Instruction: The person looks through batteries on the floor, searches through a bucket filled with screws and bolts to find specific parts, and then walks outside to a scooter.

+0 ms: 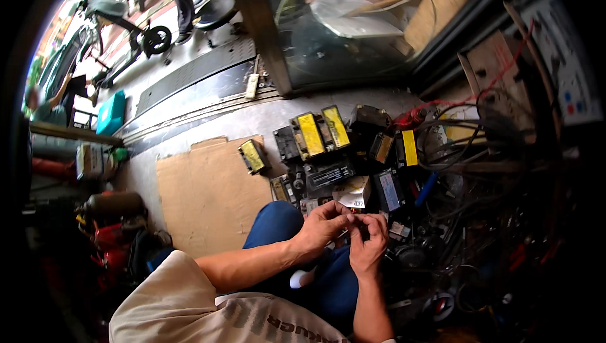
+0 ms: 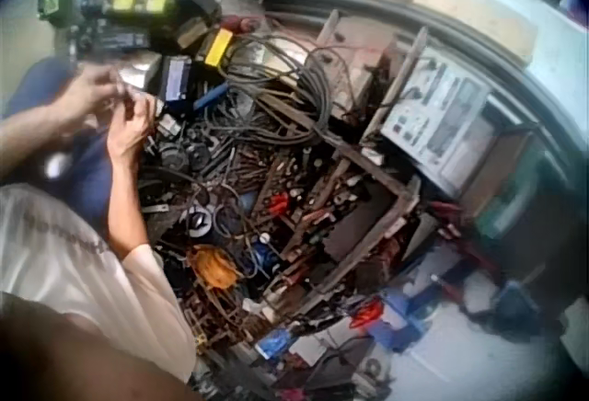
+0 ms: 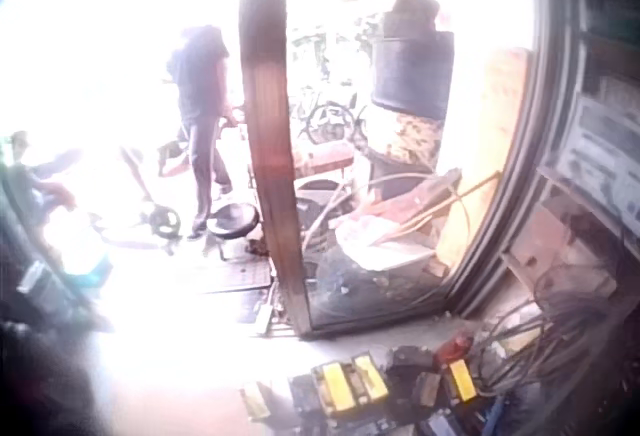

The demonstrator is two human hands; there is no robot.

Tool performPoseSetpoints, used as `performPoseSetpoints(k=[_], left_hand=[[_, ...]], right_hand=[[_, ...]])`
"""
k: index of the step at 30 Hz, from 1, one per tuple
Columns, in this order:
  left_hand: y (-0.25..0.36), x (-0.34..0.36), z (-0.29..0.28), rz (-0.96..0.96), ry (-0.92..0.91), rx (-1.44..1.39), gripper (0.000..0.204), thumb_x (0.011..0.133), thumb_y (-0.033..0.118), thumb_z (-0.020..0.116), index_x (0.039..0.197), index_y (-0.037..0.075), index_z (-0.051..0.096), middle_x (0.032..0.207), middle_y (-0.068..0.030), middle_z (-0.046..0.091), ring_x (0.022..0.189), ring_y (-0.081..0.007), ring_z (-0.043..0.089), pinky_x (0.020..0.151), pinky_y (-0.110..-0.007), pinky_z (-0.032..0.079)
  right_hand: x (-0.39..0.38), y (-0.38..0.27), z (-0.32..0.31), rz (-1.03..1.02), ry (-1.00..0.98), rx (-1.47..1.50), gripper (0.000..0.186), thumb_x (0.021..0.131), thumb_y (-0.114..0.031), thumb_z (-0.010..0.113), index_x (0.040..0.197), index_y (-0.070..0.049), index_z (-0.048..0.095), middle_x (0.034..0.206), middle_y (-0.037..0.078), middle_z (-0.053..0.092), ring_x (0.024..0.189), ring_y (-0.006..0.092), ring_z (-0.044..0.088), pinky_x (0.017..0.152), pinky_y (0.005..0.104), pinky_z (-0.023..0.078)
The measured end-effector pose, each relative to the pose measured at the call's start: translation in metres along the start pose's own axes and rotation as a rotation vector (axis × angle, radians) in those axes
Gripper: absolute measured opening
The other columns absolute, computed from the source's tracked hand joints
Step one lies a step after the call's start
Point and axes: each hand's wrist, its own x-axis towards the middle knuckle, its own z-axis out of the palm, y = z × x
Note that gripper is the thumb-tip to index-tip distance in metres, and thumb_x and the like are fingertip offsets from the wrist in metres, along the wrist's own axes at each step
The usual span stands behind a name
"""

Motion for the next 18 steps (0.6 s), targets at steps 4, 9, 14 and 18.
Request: performPoseSetpoints(k=[4, 9, 14, 18], left_hand=[[0.055, -0.076, 0.043, -0.056, 0.037, 0.041, 0.023, 0.1, 0.021, 0.072, 0.111, 0.006, 0.059, 0.1, -0.0033, 0.068, 0.082, -0.0123, 0.065, 0.053, -0.027, 0.053], [0.137, -0.18, 0.097, -0.302, 0.004, 0.08, 0.024, 0.102, 0.029, 0.067, 0.109, 0.006, 0.064, 0.089, -0.003, 0.065, 0.065, -0.0113, 0.058, 0.048, -0.026, 0.043], [0.213, -0.272, 0.154, -0.545, -0.161, 0.111, 0.029, 0.103, 0.037, 0.067, 0.1, 0.009, 0.066, 0.076, 0.0001, 0.059, 0.052, -0.0077, 0.045, 0.044, -0.025, 0.03], [0.23, -0.321, 0.2, -0.526, -0.286, 0.261, 0.034, 0.103, 0.042, 0.068, 0.094, 0.01, 0.063, 0.071, 0.004, 0.049, 0.051, -0.0059, 0.039, 0.043, -0.024, 0.026]], right_hand=[[-0.006, -0.083, -0.045, -0.039, -0.105, -0.071, 0.014, 0.09, -0.007, 0.077, 0.099, -0.002, 0.068, 0.096, 0.014, 0.067, 0.086, 0.0337, 0.067, 0.074, 0.0405, 0.054], [-0.02, -0.209, -0.106, -0.087, -0.142, -0.122, 0.013, 0.086, -0.003, 0.076, 0.097, -0.002, 0.069, 0.095, 0.013, 0.068, 0.087, 0.0361, 0.068, 0.076, 0.0416, 0.055], [-0.055, -0.312, -0.162, -0.106, -0.063, -0.134, 0.014, 0.084, -0.002, 0.075, 0.096, -0.003, 0.068, 0.095, 0.014, 0.067, 0.086, 0.0371, 0.067, 0.076, 0.043, 0.055], [-0.093, -0.365, -0.205, -0.051, 0.091, -0.07, 0.016, 0.083, 0.001, 0.074, 0.097, -0.003, 0.067, 0.095, 0.015, 0.066, 0.089, 0.037, 0.067, 0.078, 0.0435, 0.055]])
